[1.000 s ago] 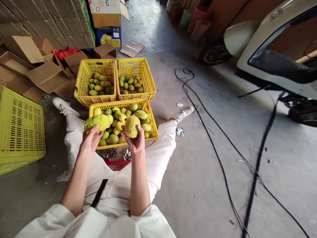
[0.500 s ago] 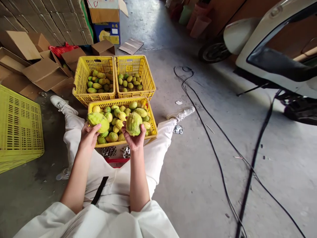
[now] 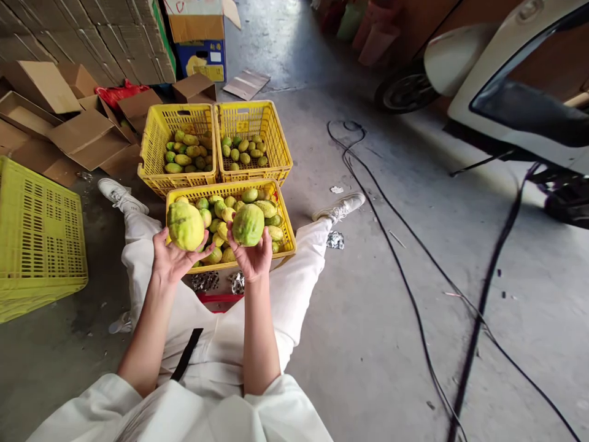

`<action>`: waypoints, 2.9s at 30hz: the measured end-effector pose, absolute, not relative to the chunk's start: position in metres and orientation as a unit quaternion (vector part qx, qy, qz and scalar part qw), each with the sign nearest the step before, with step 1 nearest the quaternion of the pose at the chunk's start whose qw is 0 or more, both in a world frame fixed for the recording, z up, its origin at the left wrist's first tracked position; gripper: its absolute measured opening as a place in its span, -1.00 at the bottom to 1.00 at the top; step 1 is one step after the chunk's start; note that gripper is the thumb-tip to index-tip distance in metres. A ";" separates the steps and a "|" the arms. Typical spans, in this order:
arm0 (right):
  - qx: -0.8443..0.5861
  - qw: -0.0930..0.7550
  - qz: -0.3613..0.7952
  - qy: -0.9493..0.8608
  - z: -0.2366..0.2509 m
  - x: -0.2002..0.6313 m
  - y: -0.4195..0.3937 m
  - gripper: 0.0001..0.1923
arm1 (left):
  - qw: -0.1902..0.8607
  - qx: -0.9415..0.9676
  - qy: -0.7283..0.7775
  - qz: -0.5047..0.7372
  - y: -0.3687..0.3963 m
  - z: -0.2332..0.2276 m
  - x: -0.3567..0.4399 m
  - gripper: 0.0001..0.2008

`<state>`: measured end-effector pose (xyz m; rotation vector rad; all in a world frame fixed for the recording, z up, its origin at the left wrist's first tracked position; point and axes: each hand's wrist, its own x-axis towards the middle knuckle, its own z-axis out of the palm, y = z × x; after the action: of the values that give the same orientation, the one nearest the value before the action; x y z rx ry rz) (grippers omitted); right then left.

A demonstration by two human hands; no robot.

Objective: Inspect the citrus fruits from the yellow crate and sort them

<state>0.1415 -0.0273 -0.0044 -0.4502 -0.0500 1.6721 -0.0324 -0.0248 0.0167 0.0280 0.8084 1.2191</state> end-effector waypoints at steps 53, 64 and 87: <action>-0.362 0.608 0.650 -0.277 0.014 0.147 -0.032 -0.41 | 0.709 -0.014 0.416 0.570 -0.023 0.010 -0.013 -0.66; -0.374 0.554 0.654 -0.354 0.040 0.152 -0.034 -0.36 | 0.701 0.004 0.457 0.547 -0.025 0.006 -0.014 -0.68; -0.336 0.625 0.699 -0.093 -0.008 0.153 -0.023 -0.50 | 0.705 0.036 0.416 0.574 -0.022 0.008 -0.010 -0.51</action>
<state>0.1532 -0.0229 -0.0075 -0.7711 -0.2142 1.6034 -0.0099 -0.0220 0.0077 0.0791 0.9243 1.2765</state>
